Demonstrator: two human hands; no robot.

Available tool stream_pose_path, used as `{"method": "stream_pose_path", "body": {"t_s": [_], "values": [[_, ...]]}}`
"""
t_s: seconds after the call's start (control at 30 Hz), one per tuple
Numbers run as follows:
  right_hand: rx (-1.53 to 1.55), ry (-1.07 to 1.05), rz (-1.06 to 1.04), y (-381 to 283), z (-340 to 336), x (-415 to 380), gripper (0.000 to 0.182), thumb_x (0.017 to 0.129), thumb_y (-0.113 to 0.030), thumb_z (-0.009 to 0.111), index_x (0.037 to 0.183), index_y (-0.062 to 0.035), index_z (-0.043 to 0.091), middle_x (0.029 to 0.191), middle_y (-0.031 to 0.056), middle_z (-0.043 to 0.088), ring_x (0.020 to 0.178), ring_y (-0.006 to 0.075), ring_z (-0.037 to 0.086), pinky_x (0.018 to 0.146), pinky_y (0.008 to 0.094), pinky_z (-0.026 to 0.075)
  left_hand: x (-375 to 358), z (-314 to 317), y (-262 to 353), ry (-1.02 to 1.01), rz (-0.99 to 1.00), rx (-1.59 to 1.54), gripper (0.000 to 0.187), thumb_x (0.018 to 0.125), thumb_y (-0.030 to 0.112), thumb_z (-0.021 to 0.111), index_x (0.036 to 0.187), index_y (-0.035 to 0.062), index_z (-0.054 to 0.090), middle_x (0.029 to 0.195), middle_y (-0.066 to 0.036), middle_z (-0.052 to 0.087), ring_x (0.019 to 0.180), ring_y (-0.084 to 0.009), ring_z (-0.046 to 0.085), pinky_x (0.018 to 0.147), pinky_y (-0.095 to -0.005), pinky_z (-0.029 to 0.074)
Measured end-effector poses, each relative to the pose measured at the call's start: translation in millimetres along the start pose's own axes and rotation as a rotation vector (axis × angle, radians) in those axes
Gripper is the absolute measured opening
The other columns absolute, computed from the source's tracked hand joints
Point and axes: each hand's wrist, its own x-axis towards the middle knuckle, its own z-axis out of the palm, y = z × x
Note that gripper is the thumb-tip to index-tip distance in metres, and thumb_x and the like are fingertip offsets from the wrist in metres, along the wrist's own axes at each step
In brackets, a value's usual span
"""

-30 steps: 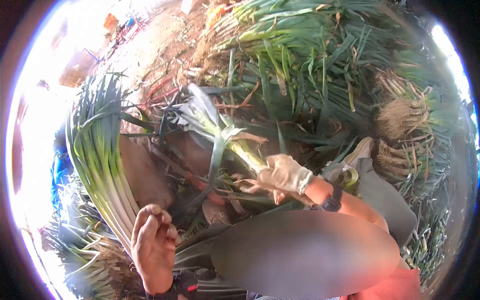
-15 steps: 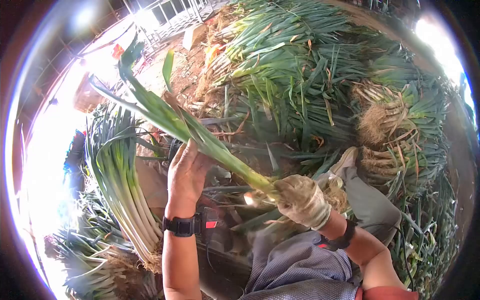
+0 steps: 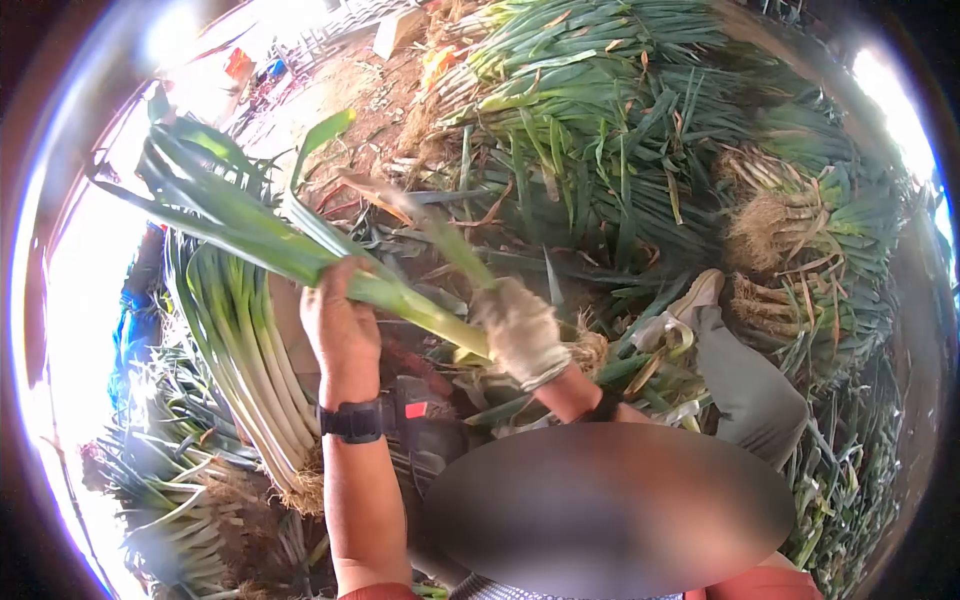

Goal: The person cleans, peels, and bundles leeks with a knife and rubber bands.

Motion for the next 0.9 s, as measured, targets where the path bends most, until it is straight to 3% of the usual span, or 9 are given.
{"method": "stream_pose_path", "body": {"t_s": [0.23, 0.43, 0.5, 0.57, 0.67, 0.7, 0.77, 0.83, 0.9], "values": [[-0.336, 0.014, 0.891, 195, -42, -95, 0.040, 0.083, -0.034, 0.044, 0.090, 0.0018, 0.059, 0.086, 0.0283, 0.059, 0.085, 0.0428, 0.056, 0.075, 0.0455, 0.045, 5, -38, 30, 0.163, 0.145, -0.246, 0.032, 0.074, -0.001, 0.052, 0.106, 0.0011, 0.048, 0.077, -0.005, 0.049, 0.065, -0.0154, 0.050, 0.058, -0.0301, 0.045], [-0.615, -0.054, 0.998, 205, -93, -115, 0.032, 0.084, -0.025, 0.046, 0.098, -0.0002, 0.059, 0.098, 0.0266, 0.059, 0.095, 0.0405, 0.056, 0.080, 0.0448, 0.046, -11, -26, 17, -0.004, 0.111, -0.195, 0.040, 0.069, 0.003, 0.052, 0.109, 0.0034, 0.046, 0.078, -0.003, 0.044, 0.066, -0.0137, 0.042, 0.059, -0.0271, 0.037], [-0.704, -0.083, 1.065, 283, -100, -147, 0.031, 0.083, -0.024, 0.047, 0.098, 0.0001, 0.059, 0.098, 0.0257, 0.059, 0.094, 0.0408, 0.057, 0.080, 0.0448, 0.046, -18, -21, 27, 0.089, 0.068, -0.187, 0.040, 0.070, 0.006, 0.050, 0.110, 0.0029, 0.045, 0.078, -0.002, 0.044, 0.063, -0.0123, 0.040, 0.057, -0.0260, 0.035], [-0.607, 0.080, 1.182, 251, -127, -154, 0.030, 0.080, -0.023, 0.049, 0.094, 0.0015, 0.060, 0.097, 0.0251, 0.060, 0.092, 0.0420, 0.058, 0.077, 0.0446, 0.047, -26, -13, 45, 0.185, 0.011, -0.184, 0.040, 0.071, 0.007, 0.050, 0.111, 0.0023, 0.045, 0.079, -0.003, 0.044, 0.063, -0.0109, 0.039, 0.057, -0.0244, 0.035], [-0.583, 0.258, 1.291, 292, -159, -199, 0.034, 0.078, -0.029, 0.050, 0.087, 0.0005, 0.064, 0.088, 0.0276, 0.060, 0.089, 0.0396, 0.060, 0.076, 0.0464, 0.047, 1, -63, 65, -0.070, 0.057, -0.215, 0.042, 0.072, 0.007, 0.050, 0.113, 0.0005, 0.044, 0.081, -0.003, 0.044, 0.063, -0.0099, 0.038, 0.057, -0.0231, 0.034], [-0.481, -0.087, 1.304, 283, -157, -183, 0.042, 0.078, -0.036, 0.051, 0.092, 0.0020, 0.063, 0.094, 0.0286, 0.059, 0.092, 0.0390, 0.059, 0.077, 0.0454, 0.046, 7, -75, 70, -0.230, 0.055, -0.290, 0.047, 0.072, 0.009, 0.050, 0.118, 0.0014, 0.041, 0.084, -0.003, 0.046, 0.063, -0.0099, 0.039, 0.059, -0.0239, 0.035], [-0.582, -0.537, 0.949, 222, -135, -129, 0.054, 0.074, -0.047, 0.057, 0.099, -0.0002, 0.061, 0.102, 0.0269, 0.058, 0.093, 0.0390, 0.058, 0.079, 0.0439, 0.045, 7, -80, 73, -0.379, 0.062, -0.347, 0.052, 0.073, 0.011, 0.050, 0.122, 0.0022, 0.039, 0.087, -0.003, 0.047, 0.064, -0.0099, 0.039, 0.061, -0.0246, 0.037], [-0.793, -0.578, 0.396, 147, -106, -67, 0.047, 0.078, -0.047, 0.054, 0.100, -0.0053, 0.060, 0.101, 0.0229, 0.059, 0.097, 0.0345, 0.057, 0.083, 0.0392, 0.044, -5, -55, 60, -0.304, -0.002, -0.312, 0.047, 0.073, 0.009, 0.050, 0.119, -0.0003, 0.041, 0.083, -0.005, 0.046, 0.061, -0.0104, 0.039, 0.057, -0.0238, 0.035], [-0.309, -0.432, 0.271, 106, -68, -36, 0.036, 0.085, -0.032, 0.047, 0.108, -0.0065, 0.058, 0.108, 0.0195, 0.057, 0.100, 0.0309, 0.056, 0.083, 0.0374, 0.045, -5, -41, 53, -0.268, -0.014, -0.292, 0.045, 0.074, 0.008, 0.050, 0.117, -0.0016, 0.042, 0.081, -0.005, 0.045, 0.060, -0.0107, 0.038, 0.055, -0.0234, 0.035]]}}
